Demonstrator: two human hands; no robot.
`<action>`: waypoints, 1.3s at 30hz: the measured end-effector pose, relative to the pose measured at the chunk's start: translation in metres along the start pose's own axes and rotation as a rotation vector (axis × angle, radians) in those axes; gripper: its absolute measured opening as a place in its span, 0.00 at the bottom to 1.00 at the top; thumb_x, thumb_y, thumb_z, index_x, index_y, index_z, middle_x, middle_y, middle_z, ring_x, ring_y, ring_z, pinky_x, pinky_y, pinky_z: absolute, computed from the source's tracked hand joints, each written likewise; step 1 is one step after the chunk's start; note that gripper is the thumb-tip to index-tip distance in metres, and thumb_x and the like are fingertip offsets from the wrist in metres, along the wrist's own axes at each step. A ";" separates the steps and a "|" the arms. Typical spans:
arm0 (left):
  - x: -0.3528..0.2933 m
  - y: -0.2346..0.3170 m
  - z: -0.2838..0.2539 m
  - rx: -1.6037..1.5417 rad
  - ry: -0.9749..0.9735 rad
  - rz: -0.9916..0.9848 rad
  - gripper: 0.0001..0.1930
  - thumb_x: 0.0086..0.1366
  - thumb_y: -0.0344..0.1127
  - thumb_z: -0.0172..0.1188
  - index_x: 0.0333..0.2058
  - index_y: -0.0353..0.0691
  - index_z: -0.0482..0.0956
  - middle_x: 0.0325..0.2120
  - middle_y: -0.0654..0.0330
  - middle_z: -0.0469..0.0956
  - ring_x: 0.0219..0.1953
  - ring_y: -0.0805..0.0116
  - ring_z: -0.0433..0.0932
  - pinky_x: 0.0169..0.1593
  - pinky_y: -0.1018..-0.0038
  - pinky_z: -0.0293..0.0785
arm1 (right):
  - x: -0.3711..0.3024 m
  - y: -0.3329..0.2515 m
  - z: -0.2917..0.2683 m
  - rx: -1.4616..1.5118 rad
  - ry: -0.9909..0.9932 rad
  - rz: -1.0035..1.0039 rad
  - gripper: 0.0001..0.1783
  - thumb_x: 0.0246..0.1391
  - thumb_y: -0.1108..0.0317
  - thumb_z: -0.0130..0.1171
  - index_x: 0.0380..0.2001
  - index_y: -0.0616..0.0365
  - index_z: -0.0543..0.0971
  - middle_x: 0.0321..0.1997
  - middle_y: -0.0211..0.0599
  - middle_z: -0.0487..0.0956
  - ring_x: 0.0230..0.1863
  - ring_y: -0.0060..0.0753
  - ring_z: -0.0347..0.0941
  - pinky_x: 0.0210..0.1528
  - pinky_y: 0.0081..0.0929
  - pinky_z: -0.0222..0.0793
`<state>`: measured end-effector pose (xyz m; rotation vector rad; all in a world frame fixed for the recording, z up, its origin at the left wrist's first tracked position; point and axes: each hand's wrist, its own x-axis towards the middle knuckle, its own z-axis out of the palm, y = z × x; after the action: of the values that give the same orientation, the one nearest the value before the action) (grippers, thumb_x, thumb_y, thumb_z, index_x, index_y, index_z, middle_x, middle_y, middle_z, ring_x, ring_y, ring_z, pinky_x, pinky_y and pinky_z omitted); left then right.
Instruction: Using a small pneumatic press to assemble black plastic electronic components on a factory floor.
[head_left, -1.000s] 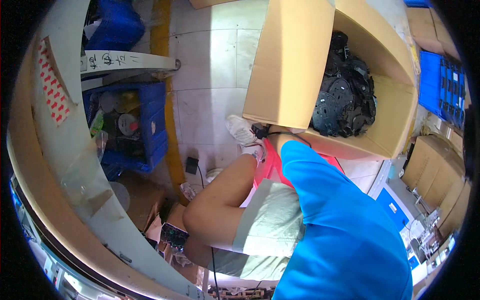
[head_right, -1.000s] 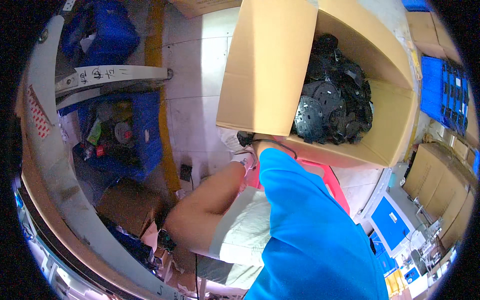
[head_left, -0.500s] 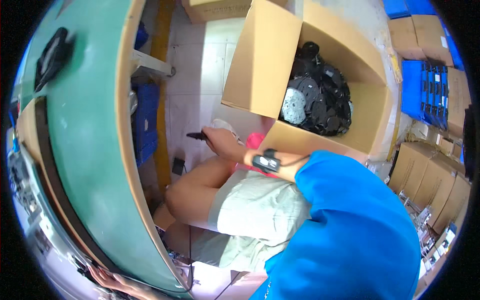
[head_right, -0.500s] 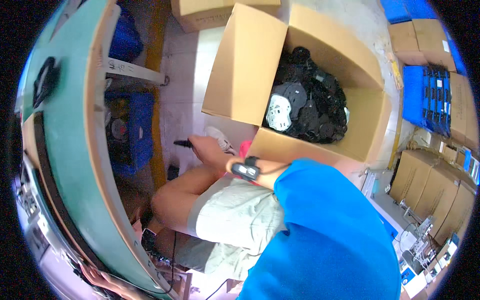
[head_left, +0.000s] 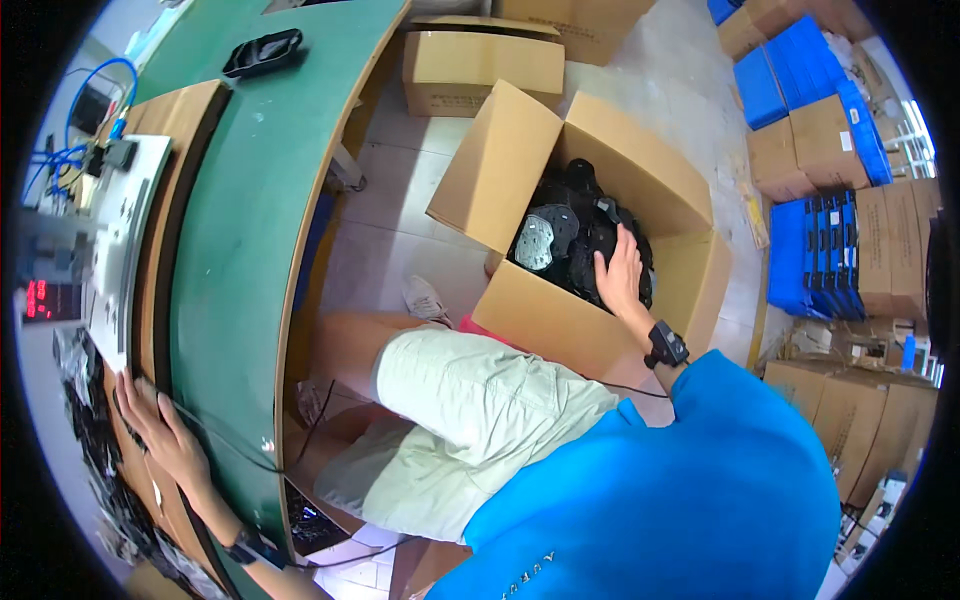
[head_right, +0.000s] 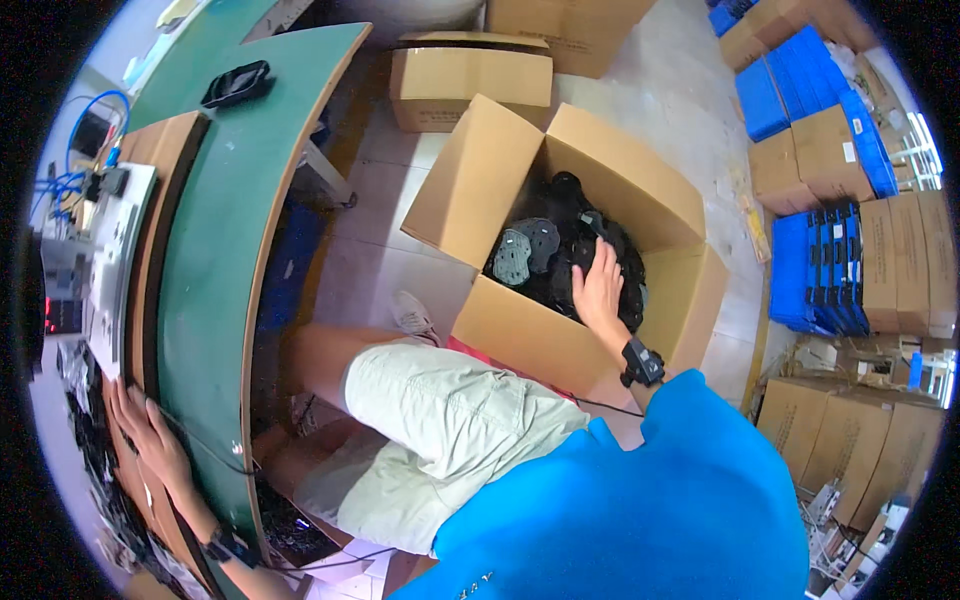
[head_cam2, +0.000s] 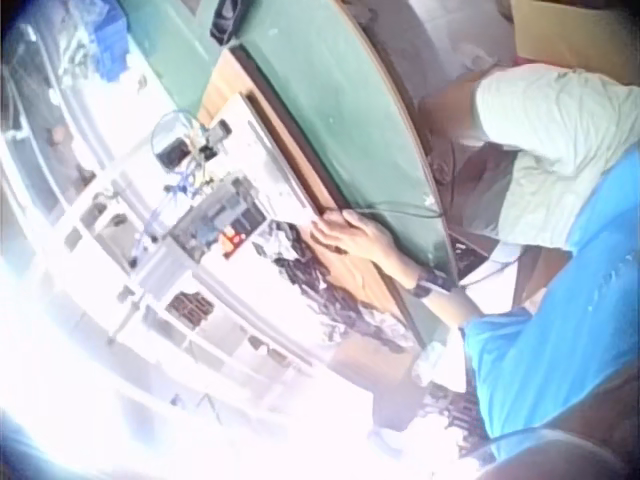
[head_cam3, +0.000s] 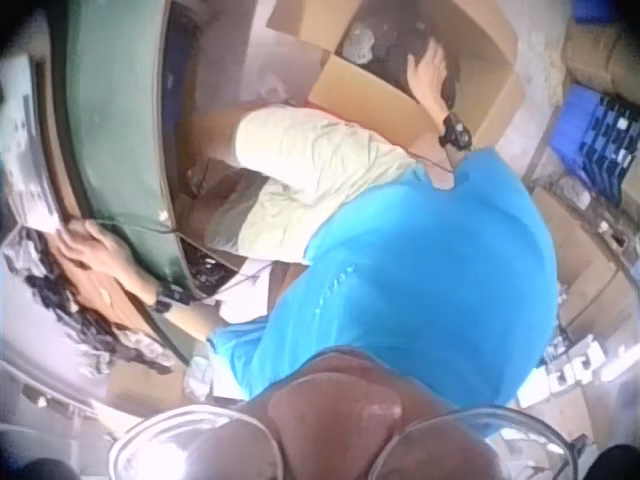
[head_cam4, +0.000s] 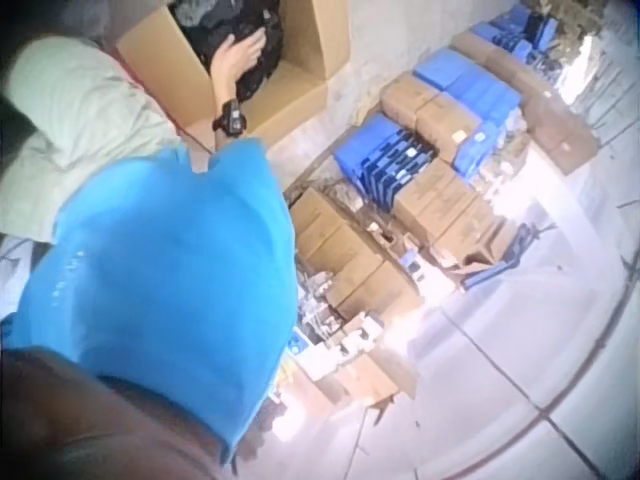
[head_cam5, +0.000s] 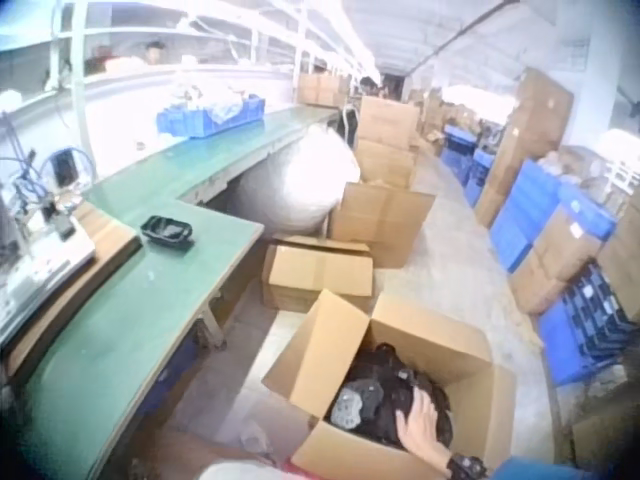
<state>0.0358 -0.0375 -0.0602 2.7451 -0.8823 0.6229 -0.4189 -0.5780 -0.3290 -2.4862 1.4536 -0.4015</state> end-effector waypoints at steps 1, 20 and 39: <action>-0.002 0.002 0.001 -0.043 0.010 -0.010 0.29 0.82 0.42 0.48 0.76 0.42 0.61 0.76 0.48 0.59 0.77 0.46 0.59 0.77 0.56 0.58 | -0.012 -0.008 -0.002 0.029 0.048 -0.103 0.39 0.64 0.61 0.65 0.73 0.64 0.63 0.72 0.58 0.67 0.66 0.65 0.68 0.66 0.58 0.66; -0.008 -0.025 0.016 -0.120 0.133 -0.038 0.26 0.83 0.43 0.49 0.74 0.41 0.64 0.73 0.50 0.61 0.73 0.49 0.66 0.74 0.58 0.64 | 0.025 -0.001 0.033 0.176 -0.223 -0.186 0.20 0.57 0.49 0.73 0.42 0.53 0.85 0.43 0.54 0.85 0.49 0.63 0.81 0.52 0.54 0.77; -0.013 -0.026 0.008 -0.134 0.119 -0.080 0.27 0.82 0.42 0.50 0.75 0.46 0.63 0.74 0.47 0.60 0.76 0.45 0.61 0.75 0.56 0.61 | 0.027 0.030 -0.021 0.109 -0.311 -0.315 0.21 0.56 0.49 0.74 0.37 0.57 0.85 0.35 0.52 0.85 0.45 0.64 0.81 0.48 0.55 0.74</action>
<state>0.0446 -0.0124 -0.0746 2.5808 -0.7551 0.6784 -0.4379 -0.6170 -0.3166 -2.5510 0.9028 -0.1316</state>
